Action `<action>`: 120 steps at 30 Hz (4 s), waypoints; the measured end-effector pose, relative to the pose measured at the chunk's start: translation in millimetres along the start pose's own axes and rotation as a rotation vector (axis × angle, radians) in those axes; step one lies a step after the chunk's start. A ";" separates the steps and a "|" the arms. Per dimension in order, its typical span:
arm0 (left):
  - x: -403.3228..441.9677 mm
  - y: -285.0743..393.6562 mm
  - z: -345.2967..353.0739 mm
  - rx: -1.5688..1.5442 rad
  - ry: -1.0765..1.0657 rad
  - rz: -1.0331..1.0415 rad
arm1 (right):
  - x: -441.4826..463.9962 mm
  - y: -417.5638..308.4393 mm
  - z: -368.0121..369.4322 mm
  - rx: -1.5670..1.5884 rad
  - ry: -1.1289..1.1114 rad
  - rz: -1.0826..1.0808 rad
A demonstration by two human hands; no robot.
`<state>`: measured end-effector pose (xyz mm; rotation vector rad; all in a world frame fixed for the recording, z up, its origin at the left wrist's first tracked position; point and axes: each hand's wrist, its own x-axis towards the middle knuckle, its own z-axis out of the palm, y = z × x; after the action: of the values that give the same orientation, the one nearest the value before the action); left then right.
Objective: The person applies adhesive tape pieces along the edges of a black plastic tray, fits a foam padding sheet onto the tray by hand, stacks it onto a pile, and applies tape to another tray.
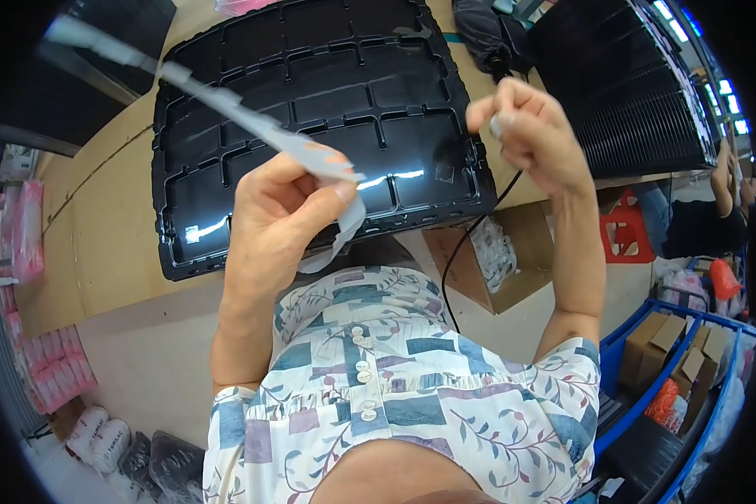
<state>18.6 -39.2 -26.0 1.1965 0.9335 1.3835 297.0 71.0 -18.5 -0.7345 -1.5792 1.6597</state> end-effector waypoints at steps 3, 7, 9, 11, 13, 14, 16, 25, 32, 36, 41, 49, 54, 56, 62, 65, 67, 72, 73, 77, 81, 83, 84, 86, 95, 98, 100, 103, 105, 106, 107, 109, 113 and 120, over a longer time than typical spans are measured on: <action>12.0 -4.3 2.4 -0.110 -0.036 -0.163 | 2.8 -5.4 31.2 0.111 -0.123 0.133; 21.0 -3.1 1.4 -0.167 -0.017 -0.168 | 19.7 -9.4 69.0 -0.139 -0.098 0.083; 20.1 -3.4 0.1 -0.126 0.012 -0.162 | 27.7 -9.0 84.2 -0.293 -0.019 0.004; 20.0 -2.1 -0.9 -0.101 0.038 -0.148 | 30.7 -6.1 93.0 -0.396 -0.013 -0.101; 18.3 -1.1 -2.3 -0.061 0.022 -0.145 | 34.0 -4.9 102.5 -0.465 0.024 -0.238; 17.4 -0.9 -3.3 -0.063 0.026 -0.146 | 34.8 -6.0 103.4 -0.464 0.019 -0.236; 18.0 -0.1 -5.2 0.058 -0.051 0.004 | 36.2 -9.1 103.2 -0.477 0.004 -0.205; 33.3 1.7 -4.0 -0.282 -0.011 -0.325 | 27.7 -13.1 101.1 -0.709 0.066 -0.232; 28.7 -18.3 13.5 -0.534 0.029 -0.353 | 27.4 6.7 87.7 -1.438 0.020 -1.185; 23.4 -24.6 16.9 0.327 0.159 0.270 | 22.7 4.0 77.1 -1.372 0.001 -1.246; 30.1 -18.0 3.7 -0.608 -0.074 -0.363 | 24.5 2.8 74.7 -1.193 -0.011 -1.197; 13.4 -11.0 13.4 0.213 0.043 0.016 | 28.2 -23.7 57.9 -0.456 0.200 -0.311; -1.9 -12.9 5.0 0.359 0.040 0.005 | 113.7 -20.2 -26.5 -0.947 0.222 -0.393; -5.4 -20.2 -0.1 0.323 0.040 0.012 | 139.8 -20.6 -42.8 -1.023 0.143 -0.430; -5.7 -20.8 -3.4 0.072 0.090 -0.053 | 199.5 -16.3 -52.4 -1.290 -0.209 -0.312; -5.0 -18.1 -3.6 0.023 0.072 -0.080 | 211.9 -16.2 -51.3 -1.294 -0.270 -0.289; -5.2 -18.4 -4.0 0.013 0.065 -0.081 | 216.8 -14.0 -50.7 -1.358 -0.295 -0.213; -4.9 -16.9 -4.9 0.045 0.068 -0.115 | 221.8 1.9 -53.6 -1.440 -0.315 -0.313; -5.8 -18.8 -5.3 0.038 0.066 -0.117 | 222.3 4.6 -54.2 -1.491 -0.296 -0.358; -5.5 -19.0 -5.9 0.064 0.053 -0.128 | 218.2 8.1 -50.3 -1.563 -0.201 -0.265; -4.8 -19.2 -2.8 0.066 0.057 -0.095 | 219.7 13.9 -50.7 -1.563 -0.153 -0.307; -4.9 -18.9 -2.3 0.071 0.065 -0.094 | 219.4 22.5 -44.5 -1.669 -0.122 -0.468; -4.7 -19.1 -2.5 0.074 0.064 -0.095 | 219.6 22.1 -40.5 -1.667 -0.120 -0.468; -5.0 -19.5 -2.9 0.075 0.058 -0.106 | 219.3 17.8 -33.2 -1.795 -0.206 -0.493; -4.1 -17.4 -3.2 0.113 0.039 -0.100 | 210.7 17.0 -17.0 -1.722 -0.241 -0.448; -6.0 -17.7 -5.7 0.107 0.015 -0.111 | 215.1 16.3 -24.6 -1.550 -0.245 -0.359; -4.2 -18.3 -8.2 0.108 0.007 -0.112 | 203.1 10.4 -14.9 -1.396 -0.331 -0.341; -7.3 -17.9 -9.4 0.045 -0.016 -0.146 | 191.5 3.3 -40.2 -0.530 -0.013 -0.302; -6.9 -12.4 -5.6 -0.156 0.062 -0.131 | 155.5 -28.4 -52.3 -0.063 0.135 -0.082; -7.9 -10.4 -6.7 -0.188 0.097 -0.086 | 132.1 -34.2 -52.3 -0.034 0.162 -0.114; -11.0 -5.1 -11.1 -0.271 0.110 -0.066 | 106.1 -33.7 -49.0 -0.057 0.197 -0.084; -24.6 13.9 -27.5 -0.381 0.173 -0.001 | 41.8 -19.2 -43.9 -0.078 0.188 -0.014; -81.1 34.4 -136.8 -0.034 0.532 0.233 | -88.6 21.5 -34.4 -0.192 0.382 0.280; -62.7 83.3 -120.6 1.385 1.379 0.759 | -261.2 214.0 -126.7 -1.312 0.653 0.725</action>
<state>-118.7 -106.2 19.4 1.5113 2.9562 2.2833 526.1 -65.3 -261.4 -2.4093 -1.8245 0.3501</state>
